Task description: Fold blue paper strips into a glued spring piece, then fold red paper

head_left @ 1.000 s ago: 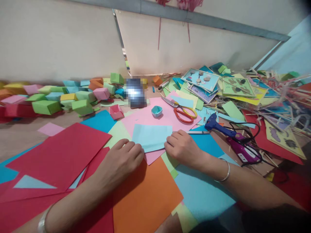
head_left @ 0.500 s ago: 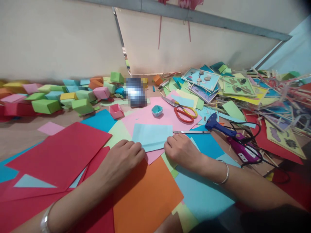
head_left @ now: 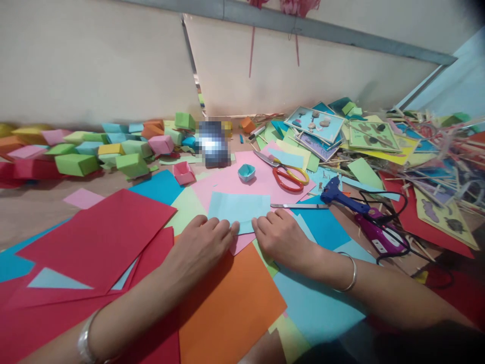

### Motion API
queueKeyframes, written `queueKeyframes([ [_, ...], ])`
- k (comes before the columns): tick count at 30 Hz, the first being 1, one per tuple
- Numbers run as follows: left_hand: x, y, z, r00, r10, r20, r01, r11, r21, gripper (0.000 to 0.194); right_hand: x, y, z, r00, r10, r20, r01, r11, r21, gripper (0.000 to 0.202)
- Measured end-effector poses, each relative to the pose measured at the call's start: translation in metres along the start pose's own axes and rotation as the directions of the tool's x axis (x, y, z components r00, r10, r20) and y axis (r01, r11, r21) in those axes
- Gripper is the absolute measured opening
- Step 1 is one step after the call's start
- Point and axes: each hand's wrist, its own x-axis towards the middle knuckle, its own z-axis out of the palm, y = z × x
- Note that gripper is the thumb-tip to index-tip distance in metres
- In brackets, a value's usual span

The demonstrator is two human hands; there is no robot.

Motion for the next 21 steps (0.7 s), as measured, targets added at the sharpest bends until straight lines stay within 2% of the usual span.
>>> queueKeyframes([
  [4, 0.006, 0.002, -0.001, 0.999, 0.020, -0.027, -0.019, 1.000, 0.024, 0.044, 0.004, -0.004, 0.000, 0.999, 0.026, 0.019, -0.026, 1.000, -0.001, 0.030],
  [11, 0.005, 0.006, -0.006, 1.000, -0.022, -0.020, 0.023, 0.999, 0.023, 0.035, 0.001, -0.007, -0.004, 0.985, 0.084, 0.154, -0.083, 0.996, -0.009, 0.028],
  [18, -0.002, 0.008, -0.009, 0.998, -0.033, 0.049, 0.032, 0.999, 0.038, 0.034, -0.002, -0.007, -0.008, 0.974, 0.203, 0.104, -0.192, 0.976, -0.104, 0.026],
  [21, -0.003, 0.009, -0.012, 0.997, -0.036, 0.061, 0.034, 0.999, 0.032, 0.035, -0.002, -0.005, -0.006, 0.972, 0.210, 0.105, -0.199, 0.974, -0.110, 0.026],
])
